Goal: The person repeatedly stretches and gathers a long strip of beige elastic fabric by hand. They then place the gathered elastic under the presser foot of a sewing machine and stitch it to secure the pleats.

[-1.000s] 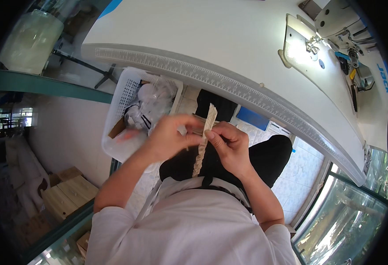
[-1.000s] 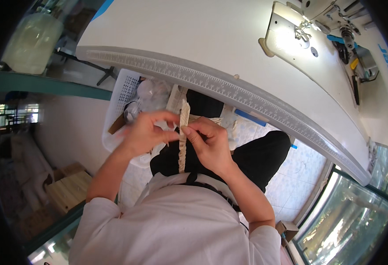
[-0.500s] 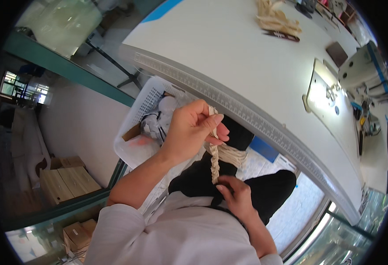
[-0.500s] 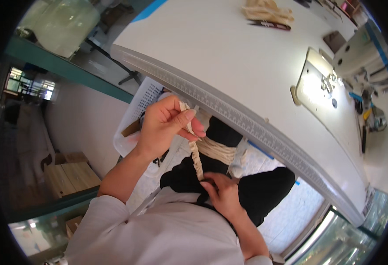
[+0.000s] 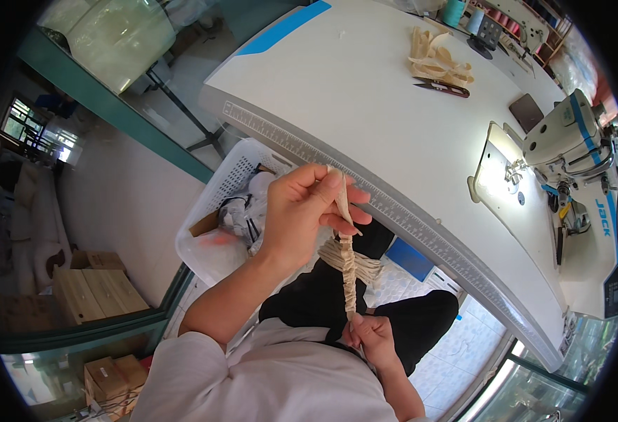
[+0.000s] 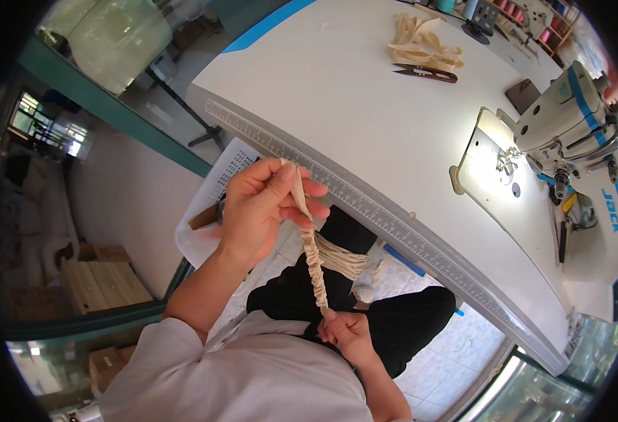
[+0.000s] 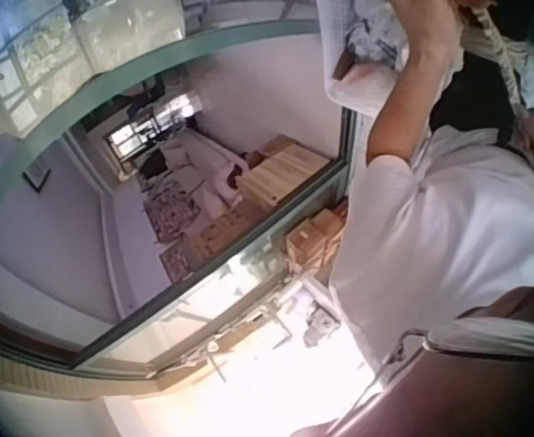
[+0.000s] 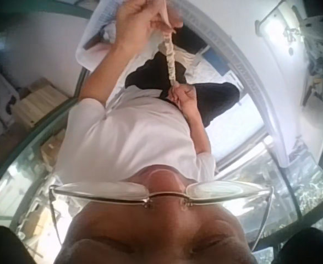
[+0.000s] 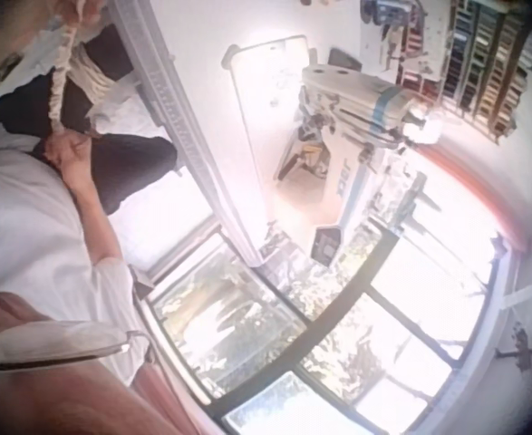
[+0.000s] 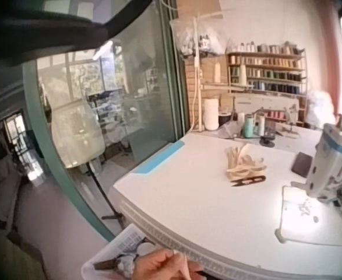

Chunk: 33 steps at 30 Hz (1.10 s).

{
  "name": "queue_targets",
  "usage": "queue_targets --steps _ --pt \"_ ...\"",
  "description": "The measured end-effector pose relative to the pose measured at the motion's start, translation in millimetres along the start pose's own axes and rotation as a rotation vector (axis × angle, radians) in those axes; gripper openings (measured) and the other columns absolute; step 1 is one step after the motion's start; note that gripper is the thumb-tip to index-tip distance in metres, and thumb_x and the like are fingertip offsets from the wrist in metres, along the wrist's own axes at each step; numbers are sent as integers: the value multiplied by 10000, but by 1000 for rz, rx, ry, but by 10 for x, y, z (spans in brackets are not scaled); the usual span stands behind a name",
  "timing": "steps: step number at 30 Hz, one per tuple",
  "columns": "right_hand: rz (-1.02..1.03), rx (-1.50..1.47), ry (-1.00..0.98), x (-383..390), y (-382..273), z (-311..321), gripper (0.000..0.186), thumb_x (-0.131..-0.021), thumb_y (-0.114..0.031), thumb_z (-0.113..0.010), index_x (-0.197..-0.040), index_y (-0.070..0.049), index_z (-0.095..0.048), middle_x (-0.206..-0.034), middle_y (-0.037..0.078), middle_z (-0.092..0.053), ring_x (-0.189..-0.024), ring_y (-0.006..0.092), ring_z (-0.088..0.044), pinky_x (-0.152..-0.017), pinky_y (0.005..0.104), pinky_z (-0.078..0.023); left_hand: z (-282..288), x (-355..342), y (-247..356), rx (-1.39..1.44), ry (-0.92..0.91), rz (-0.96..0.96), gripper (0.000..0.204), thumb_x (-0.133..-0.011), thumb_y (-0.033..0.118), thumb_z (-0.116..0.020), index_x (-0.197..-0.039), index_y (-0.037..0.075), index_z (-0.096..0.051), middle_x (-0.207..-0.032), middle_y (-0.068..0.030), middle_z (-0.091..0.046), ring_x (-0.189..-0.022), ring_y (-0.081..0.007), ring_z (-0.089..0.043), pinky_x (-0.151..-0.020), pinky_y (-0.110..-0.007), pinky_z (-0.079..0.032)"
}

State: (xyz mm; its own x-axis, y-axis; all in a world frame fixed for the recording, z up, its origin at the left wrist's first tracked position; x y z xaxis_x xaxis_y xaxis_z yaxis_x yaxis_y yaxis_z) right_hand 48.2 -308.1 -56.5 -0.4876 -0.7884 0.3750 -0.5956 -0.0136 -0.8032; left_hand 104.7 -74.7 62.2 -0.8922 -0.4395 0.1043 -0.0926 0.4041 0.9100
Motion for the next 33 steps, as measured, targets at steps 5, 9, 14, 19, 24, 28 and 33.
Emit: queue_targets --steps 5,9,14,19,24,28,33 --pt "55 111 31 22 -3 -45 491 -1010 -277 -490 -608 -4 -556 -613 52 -573 -560 90 -485 -528 242 -386 -57 1 25 -5 24 -127 245 -978 146 -499 -1112 -44 -576 -948 -210 -681 -701 -279 -701 -520 -290 -563" --pt "41 139 58 36 -69 -124 497 -1014 -277 -481 -611 2 -560 -621 48 -582 -562 89 -485 -536 240 -390 -46 -1 33 -21 16 -124 252 -964 109 -503 -1142 -47 -591 -982 -210 -678 -723 -265 -699 -547 -287 -556" --pt "36 170 69 37 -76 -139 495 -1017 -275 -473 -616 2 -562 -623 51 -585 -569 93 -492 -547 239 -400 -49 2 44 -22 2 -129 247 -927 38 -537 -1148 -54 -598 -1011 -213 -677 -722 -225 -690 -566 -267 -533" --pt "56 170 61 34 -85 -164 494 -1019 -276 -467 -620 1 -561 -622 51 -582 -573 95 -498 -551 240 -405 -44 10 50 -38 -23 -162 266 -897 -17 -567 -1159 -58 -593 -1034 -215 -674 -697 -197 -677 -549 -253 -513" --pt "51 182 67 31 -93 -169 493 -1020 -268 -465 -620 4 -557 -619 50 -578 -573 97 -498 -551 237 -405 -49 17 45 -38 -44 -187 261 -911 -11 -551 -1165 -56 -591 -1031 -211 -676 -698 -191 -671 -550 -246 -504" --pt "72 166 61 22 -91 -173 487 -1022 -252 -461 -620 6 -554 -615 50 -575 -569 98 -496 -553 239 -409 -50 15 21 -31 -57 -196 256 -923 3 -543 -1169 -45 -594 -1027 -202 -679 -684 -183 -661 -541 -237 -488" --pt "126 223 36 0 -59 -177 483 -1022 -234 -454 -611 4 -542 -605 61 -570 -555 107 -497 -542 247 -411 -42 26 4 -12 -49 -171 230 -932 28 -547 -1149 -30 -600 -1005 -190 -684 -660 -179 -651 -509 -231 -461"
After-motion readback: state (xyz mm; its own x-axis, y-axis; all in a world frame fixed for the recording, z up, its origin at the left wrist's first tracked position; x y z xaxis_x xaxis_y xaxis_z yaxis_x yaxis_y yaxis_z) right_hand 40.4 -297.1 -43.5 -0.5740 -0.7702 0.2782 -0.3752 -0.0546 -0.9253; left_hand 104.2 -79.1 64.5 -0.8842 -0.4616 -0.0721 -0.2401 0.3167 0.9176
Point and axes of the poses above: each hand's wrist, its own x-axis away from the middle knuckle, its own z-axis out of the back of the hand, y = z × x, the point moved 4 cm from there along -x, towards the middle knuckle
